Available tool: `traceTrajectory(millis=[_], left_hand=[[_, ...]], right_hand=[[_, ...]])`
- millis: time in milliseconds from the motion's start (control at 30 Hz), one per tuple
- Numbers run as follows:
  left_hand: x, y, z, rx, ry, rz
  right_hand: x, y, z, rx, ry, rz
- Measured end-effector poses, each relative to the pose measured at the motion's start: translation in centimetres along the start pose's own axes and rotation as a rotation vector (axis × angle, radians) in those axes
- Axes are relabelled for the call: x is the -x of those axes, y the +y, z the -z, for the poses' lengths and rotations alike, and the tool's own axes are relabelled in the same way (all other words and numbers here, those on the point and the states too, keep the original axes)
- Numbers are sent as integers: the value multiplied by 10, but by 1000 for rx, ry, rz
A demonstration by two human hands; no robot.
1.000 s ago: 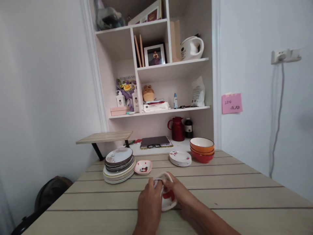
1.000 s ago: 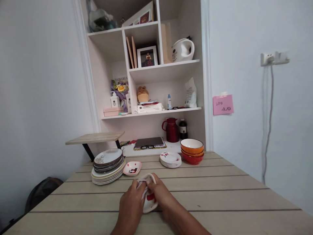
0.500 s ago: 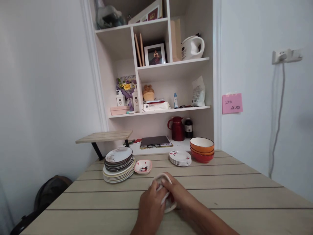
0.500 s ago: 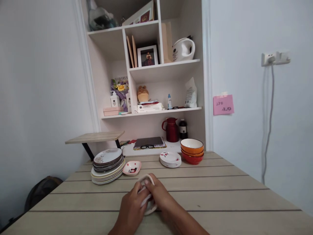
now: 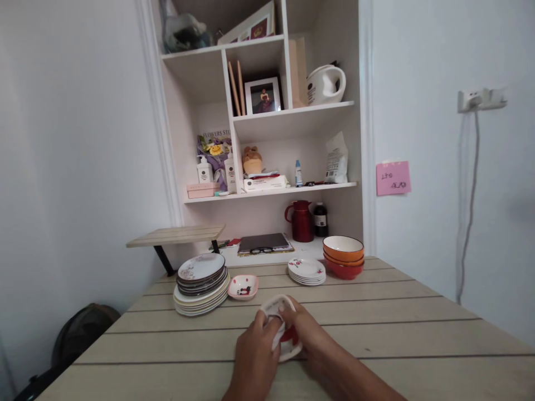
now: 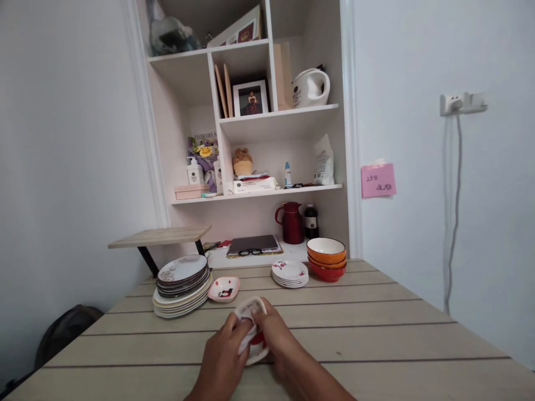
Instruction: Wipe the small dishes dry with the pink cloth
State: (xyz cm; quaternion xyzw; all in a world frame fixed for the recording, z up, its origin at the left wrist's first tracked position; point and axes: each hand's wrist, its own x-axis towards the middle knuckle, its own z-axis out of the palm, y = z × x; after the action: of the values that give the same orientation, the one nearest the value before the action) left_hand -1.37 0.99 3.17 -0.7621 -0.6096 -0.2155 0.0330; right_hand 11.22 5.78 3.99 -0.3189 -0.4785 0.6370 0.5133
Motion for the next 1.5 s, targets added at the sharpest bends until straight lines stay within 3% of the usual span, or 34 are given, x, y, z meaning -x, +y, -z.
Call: traceTrajectory(millis=[133, 233, 367, 533, 833, 1000, 1267, 1500], left_hand=[[6, -1, 0, 47, 2, -153], [6, 4, 0, 33, -10, -155], [2, 6, -3, -6, 16, -3], [-3, 3, -8, -27, 64, 234], [4, 7, 4, -44, -55, 52], [6, 12, 10, 5, -102, -97], [-1, 9, 5, -52, 9, 243], [1, 14, 8, -70, -101, 143]], right_hand=[[3, -3, 0, 1, -12, -21], [4, -3, 0, 6, -59, -12], [1, 5, 2, 22, -100, 60], [-4, 10, 0, 63, -54, 103], [3, 1, -1, -3, 54, -23], [2, 5, -1, 40, -20, 87], [5, 2, -5, 125, -73, 161], [1, 5, -2, 22, 31, -14]])
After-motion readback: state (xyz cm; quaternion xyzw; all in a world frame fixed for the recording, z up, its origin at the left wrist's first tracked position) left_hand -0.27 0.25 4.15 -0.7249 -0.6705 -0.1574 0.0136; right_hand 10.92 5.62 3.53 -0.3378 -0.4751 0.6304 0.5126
